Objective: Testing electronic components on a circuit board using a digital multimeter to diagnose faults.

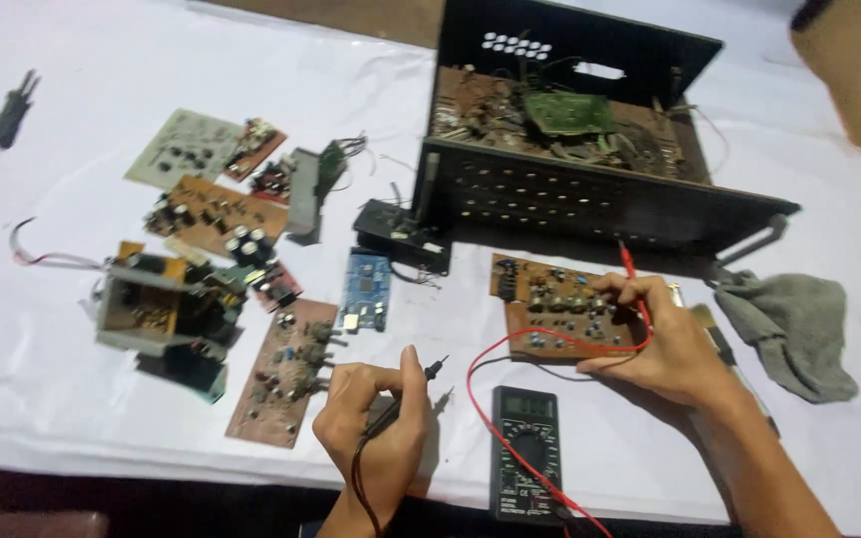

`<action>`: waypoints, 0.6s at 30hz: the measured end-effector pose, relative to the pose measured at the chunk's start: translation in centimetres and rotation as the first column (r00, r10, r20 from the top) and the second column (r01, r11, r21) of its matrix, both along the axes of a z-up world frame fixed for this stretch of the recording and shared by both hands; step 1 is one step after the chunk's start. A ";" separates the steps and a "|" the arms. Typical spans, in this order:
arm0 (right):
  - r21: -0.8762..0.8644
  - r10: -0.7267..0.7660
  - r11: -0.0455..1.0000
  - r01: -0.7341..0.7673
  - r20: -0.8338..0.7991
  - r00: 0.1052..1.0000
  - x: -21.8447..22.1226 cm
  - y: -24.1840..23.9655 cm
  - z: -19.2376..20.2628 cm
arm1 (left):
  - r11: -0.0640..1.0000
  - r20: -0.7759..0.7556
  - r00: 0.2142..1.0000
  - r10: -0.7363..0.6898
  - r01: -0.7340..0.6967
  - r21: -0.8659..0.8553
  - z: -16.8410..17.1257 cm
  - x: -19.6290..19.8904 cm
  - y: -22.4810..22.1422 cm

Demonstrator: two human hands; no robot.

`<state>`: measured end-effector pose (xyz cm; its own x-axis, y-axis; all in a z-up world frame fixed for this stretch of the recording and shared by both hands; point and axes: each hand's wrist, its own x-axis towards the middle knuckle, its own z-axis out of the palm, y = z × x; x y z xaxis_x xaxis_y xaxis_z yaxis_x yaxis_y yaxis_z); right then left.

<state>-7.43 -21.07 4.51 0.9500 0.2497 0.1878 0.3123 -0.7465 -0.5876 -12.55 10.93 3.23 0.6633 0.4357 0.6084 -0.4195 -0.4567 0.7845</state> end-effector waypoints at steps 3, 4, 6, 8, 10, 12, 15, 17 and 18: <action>0.053 -0.083 0.995 0.086 -0.057 0.995 -1.2 -0.4 -0.8 | 0.999 -0.032 0.999 -0.033 0.034 0.025 -0.3 0.5 -1.3; 0.060 -0.094 0.993 0.097 -0.058 0.994 -1.4 -0.5 -0.9 | 0.998 -0.032 0.999 -0.044 0.045 0.032 -0.1 0.5 -1.6; 0.057 -0.080 0.995 0.087 -0.102 0.991 -1.7 -0.7 -1.2 | 0.996 -0.040 0.996 -0.086 0.086 0.017 0.2 0.6 -2.3; 0.071 -0.043 0.996 0.051 -0.114 0.993 -1.9 -0.3 -0.9 | 0.994 -0.032 0.994 -0.101 0.102 0.027 0.3 0.6 -2.4; 0.078 -0.007 0.997 0.016 -0.115 0.993 -1.8 0.1 -0.6 | 0.993 -0.015 0.993 -0.117 0.117 0.032 0.2 0.6 -2.7; 0.073 0.024 0.997 -0.016 -0.109 0.994 -1.6 0.6 -0.6 | 0.995 -0.071 0.993 -0.093 0.094 0.012 -0.3 0.7 -2.9; -0.101 -0.086 0.992 0.072 -0.148 0.985 0.1 0.5 -0.9 | 0.993 -0.091 0.989 -0.116 0.117 0.014 -0.3 0.7 -3.5; -0.067 -0.053 0.997 0.046 -0.116 0.992 0.9 0.5 -0.8 | 0.990 -0.079 0.988 -0.136 0.138 0.017 0.1 0.8 -3.6; -0.037 -0.017 0.999 0.014 -0.085 0.996 1.2 0.6 -0.7 | 0.988 -0.071 0.986 -0.153 0.155 0.017 0.3 0.8 -3.7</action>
<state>-6.19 -20.50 3.78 0.9659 0.2400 0.0967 0.2503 -0.7721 -0.5841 -11.77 7.27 3.56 0.7620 0.3120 0.5674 -0.4315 -0.4087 0.8042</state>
